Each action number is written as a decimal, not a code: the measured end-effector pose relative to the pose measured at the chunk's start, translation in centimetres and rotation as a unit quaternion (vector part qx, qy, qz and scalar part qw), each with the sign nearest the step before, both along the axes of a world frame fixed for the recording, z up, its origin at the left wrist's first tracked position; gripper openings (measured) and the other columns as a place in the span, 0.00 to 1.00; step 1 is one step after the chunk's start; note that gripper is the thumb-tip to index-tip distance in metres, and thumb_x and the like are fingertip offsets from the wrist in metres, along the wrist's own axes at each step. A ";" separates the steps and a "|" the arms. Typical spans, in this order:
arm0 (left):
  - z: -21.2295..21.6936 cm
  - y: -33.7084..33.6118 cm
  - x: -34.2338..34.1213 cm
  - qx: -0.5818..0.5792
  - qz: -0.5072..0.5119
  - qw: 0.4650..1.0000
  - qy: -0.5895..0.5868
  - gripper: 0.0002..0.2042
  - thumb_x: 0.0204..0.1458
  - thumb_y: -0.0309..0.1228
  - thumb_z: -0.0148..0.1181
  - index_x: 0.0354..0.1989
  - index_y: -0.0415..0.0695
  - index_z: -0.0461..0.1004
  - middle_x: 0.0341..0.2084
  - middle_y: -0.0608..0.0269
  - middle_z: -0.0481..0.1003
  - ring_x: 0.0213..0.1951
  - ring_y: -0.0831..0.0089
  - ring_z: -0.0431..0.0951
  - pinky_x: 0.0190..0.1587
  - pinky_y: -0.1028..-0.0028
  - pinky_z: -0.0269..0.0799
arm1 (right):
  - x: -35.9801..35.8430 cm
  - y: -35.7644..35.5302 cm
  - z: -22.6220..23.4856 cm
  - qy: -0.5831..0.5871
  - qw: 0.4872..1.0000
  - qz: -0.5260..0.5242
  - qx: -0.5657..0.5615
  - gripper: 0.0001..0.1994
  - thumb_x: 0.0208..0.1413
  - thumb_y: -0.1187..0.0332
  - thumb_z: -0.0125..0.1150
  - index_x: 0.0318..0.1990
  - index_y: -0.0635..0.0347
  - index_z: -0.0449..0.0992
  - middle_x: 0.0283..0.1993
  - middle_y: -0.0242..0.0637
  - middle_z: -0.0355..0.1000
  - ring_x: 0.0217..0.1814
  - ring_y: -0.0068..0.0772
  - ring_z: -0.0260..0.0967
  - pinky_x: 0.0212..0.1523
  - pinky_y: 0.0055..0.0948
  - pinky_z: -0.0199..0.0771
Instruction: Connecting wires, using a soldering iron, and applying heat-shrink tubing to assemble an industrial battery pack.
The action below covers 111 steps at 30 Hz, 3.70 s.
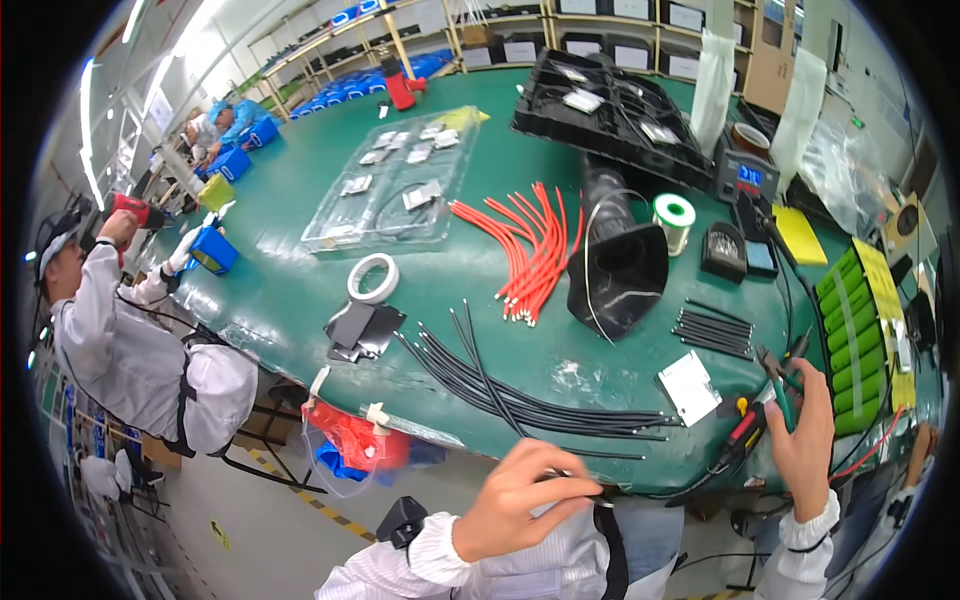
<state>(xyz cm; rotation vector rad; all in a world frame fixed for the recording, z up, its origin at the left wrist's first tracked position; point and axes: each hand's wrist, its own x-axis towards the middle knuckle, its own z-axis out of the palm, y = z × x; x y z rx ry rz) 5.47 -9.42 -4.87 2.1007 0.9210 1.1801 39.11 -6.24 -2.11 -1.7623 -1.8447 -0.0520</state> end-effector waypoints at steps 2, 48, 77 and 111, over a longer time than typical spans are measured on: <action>1.3 -0.7 -1.9 -0.026 0.084 0.995 0.042 0.12 0.41 0.19 0.69 0.37 0.42 0.82 0.36 0.60 0.79 0.36 0.66 0.77 0.39 0.70 0.70 | 0.6 1.6 -1.0 0.016 1.000 -0.005 -0.009 0.25 0.48 0.74 0.63 0.55 0.66 0.67 0.48 0.47 0.67 0.51 0.54 0.64 0.51 0.41 0.65; -3.8 49.0 -40.2 -0.290 0.598 0.703 0.253 0.43 0.31 0.49 0.74 0.55 0.30 0.70 0.52 0.37 0.74 0.58 0.47 0.71 0.59 0.61 0.68 | -19.9 -0.7 -8.6 0.565 0.813 0.138 0.021 0.23 0.66 0.57 0.48 0.56 0.72 0.65 0.32 0.39 0.61 0.32 0.30 0.54 0.37 0.39 0.70; 6.5 -0.3 -8.0 0.039 0.152 0.948 0.278 0.45 0.30 0.23 0.75 0.63 0.36 0.60 0.56 0.47 0.63 0.56 0.52 0.67 0.55 0.62 0.70 | -21.1 0.4 -1.0 0.409 0.857 0.302 0.087 0.05 0.47 0.78 0.68 0.33 0.62 0.79 0.20 0.32 0.68 0.20 0.29 0.61 0.23 0.28 0.59; 6.5 0.7 -4.6 0.043 0.088 0.934 0.344 0.40 0.30 0.16 0.67 0.58 0.30 0.58 0.58 0.45 0.65 0.56 0.46 0.68 0.58 0.58 0.68 | -22.5 -0.6 -0.4 0.271 0.914 0.302 0.020 0.04 0.47 0.77 0.65 0.30 0.63 0.76 0.23 0.39 0.72 0.23 0.41 0.67 0.26 0.35 0.68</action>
